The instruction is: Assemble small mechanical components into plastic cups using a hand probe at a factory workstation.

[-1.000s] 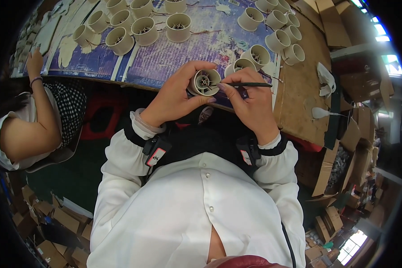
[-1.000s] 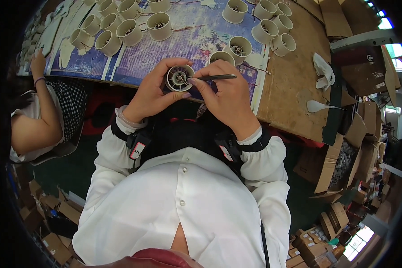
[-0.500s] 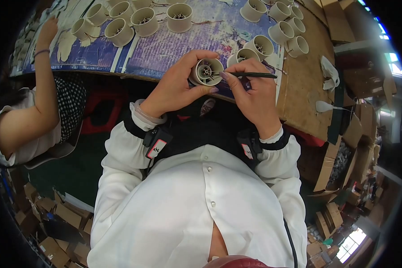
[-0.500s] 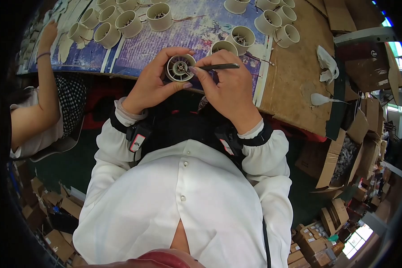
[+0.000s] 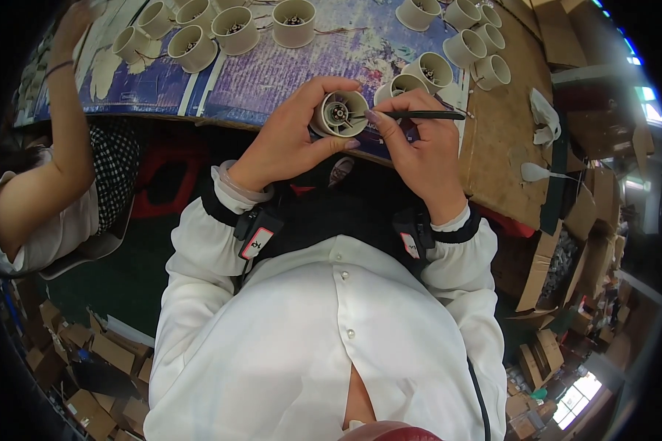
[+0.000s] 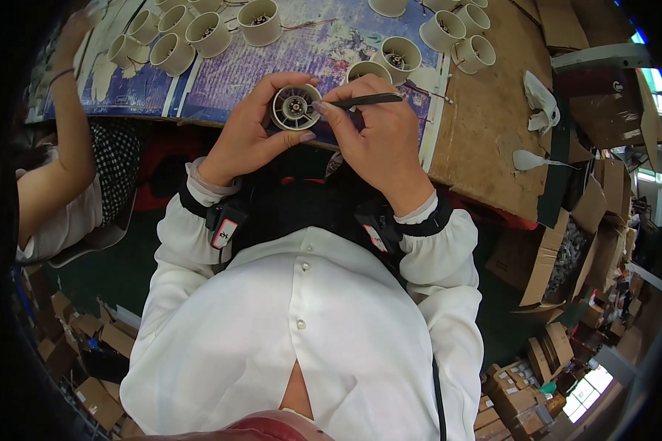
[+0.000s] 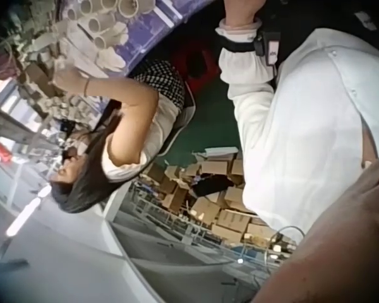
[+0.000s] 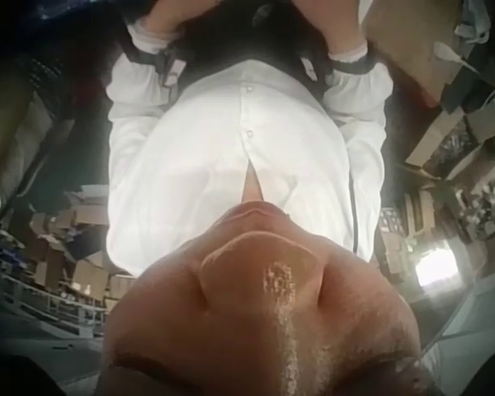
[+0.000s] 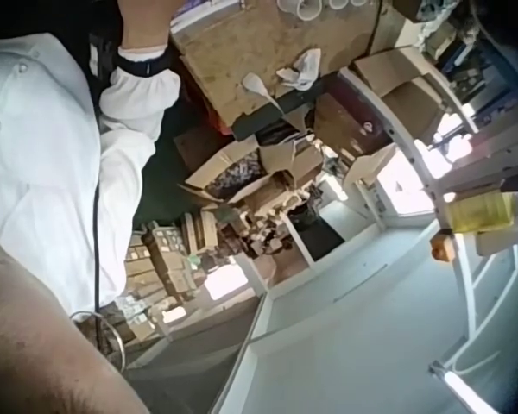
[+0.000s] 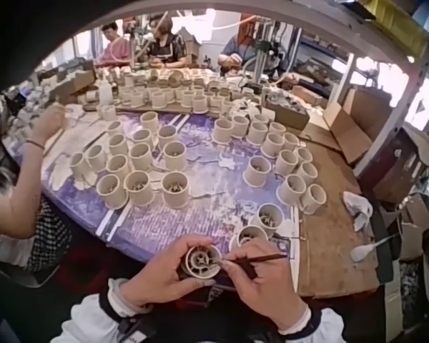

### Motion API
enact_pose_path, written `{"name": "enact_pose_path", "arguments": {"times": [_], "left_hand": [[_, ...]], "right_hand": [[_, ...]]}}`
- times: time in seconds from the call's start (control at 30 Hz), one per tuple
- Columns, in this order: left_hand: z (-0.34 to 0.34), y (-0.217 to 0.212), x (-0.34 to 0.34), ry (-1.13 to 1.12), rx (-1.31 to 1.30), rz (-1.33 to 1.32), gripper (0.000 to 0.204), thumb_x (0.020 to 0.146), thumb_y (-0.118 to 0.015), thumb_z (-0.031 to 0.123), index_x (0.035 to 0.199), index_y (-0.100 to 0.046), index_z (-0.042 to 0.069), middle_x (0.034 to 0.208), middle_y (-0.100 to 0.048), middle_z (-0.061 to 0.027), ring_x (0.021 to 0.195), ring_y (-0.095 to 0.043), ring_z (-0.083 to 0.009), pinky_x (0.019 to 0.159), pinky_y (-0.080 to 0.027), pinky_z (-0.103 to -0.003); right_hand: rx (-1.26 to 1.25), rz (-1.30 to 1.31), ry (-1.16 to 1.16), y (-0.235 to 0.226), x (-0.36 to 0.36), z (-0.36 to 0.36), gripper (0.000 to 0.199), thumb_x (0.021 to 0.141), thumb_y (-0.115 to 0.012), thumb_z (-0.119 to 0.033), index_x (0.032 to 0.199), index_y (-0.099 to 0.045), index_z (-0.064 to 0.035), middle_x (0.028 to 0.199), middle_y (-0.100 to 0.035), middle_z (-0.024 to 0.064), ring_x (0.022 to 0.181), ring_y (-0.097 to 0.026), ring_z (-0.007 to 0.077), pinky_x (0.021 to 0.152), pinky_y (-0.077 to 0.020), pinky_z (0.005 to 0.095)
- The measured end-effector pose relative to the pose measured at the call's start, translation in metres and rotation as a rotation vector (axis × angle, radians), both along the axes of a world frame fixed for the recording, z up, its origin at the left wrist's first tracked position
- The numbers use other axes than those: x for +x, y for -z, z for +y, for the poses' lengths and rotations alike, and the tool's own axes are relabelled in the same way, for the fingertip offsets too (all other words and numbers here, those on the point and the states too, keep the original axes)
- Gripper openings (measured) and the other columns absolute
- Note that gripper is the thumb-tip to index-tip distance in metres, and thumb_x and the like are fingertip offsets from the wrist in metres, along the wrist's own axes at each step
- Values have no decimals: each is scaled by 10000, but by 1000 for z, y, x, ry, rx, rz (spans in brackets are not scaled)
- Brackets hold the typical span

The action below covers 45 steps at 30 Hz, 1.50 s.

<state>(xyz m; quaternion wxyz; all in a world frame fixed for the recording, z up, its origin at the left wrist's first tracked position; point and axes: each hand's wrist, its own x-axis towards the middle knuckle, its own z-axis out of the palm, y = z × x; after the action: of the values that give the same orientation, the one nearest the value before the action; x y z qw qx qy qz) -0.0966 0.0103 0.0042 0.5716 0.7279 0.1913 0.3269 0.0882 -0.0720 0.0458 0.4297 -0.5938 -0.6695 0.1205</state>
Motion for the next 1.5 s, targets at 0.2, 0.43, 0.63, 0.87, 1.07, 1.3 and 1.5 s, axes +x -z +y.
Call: {"name": "enact_pose_path", "arguments": {"times": [0.2,0.43,0.63,0.87,1.07,1.3,1.5], "left_hand": [[1,2,0,-8,-16,-3,615,763,-785,79,1295,-477,64,1234,-557,-95,1111,-578,-233,928,-485,-323],[1,0,0,-5,-31,-7,604,763,-784,79,1287,-485,60,1219,-570,-97,1103,-581,-228,920,-480,-316],[0,0,0,-16,-12,-2,600,764,-777,63,1288,-485,63,1203,-581,-94,1088,-589,-227,916,-479,-314],[1,2,1,-15,8,-19,603,763,-773,55,1292,-483,65,1198,-581,-94,1084,-591,-223,912,-482,-313],[2,0,0,-3,-5,19,607,763,-770,52,1296,-480,68,1206,-575,-94,1092,-589,-230,915,-482,-314],[2,2,0,-12,18,-9,606,762,-773,60,1294,-480,66,1212,-572,-96,1098,-586,-227,919,-479,-312],[1,3,-1,-4,-16,-12,605,765,-772,62,1295,-480,66,1214,-571,-98,1102,-583,-225,923,-477,-312]], "right_hand": [[13,-23,-15,0,0,3,96,841,-714,-79,871,-654,-11,763,-579,51,640,-539,143,568,-410,265],[32,-25,-7,2,1,4,95,836,-717,-83,868,-656,-18,762,-583,48,644,-545,150,569,-410,269],[41,-40,-14,0,0,5,94,827,-717,-82,868,-657,-22,764,-589,56,649,-555,172,572,-414,275],[61,-53,-18,4,-1,7,86,822,-712,-73,870,-659,-24,769,-596,68,650,-569,195,572,-423,293],[121,-108,-39,3,-8,4,86,817,-715,-66,872,-662,-27,779,-607,78,671,-581,218,590,-432,306],[119,-76,-11,4,-4,-1,95,803,-724,-54,875,-666,-30,792,-613,84,716,-580,248,629,-440,326],[137,-72,-28,7,-4,0,93,802,-723,-49,873,-666,-32,790,-610,86,712,-580,253,626,-439,324]]}}
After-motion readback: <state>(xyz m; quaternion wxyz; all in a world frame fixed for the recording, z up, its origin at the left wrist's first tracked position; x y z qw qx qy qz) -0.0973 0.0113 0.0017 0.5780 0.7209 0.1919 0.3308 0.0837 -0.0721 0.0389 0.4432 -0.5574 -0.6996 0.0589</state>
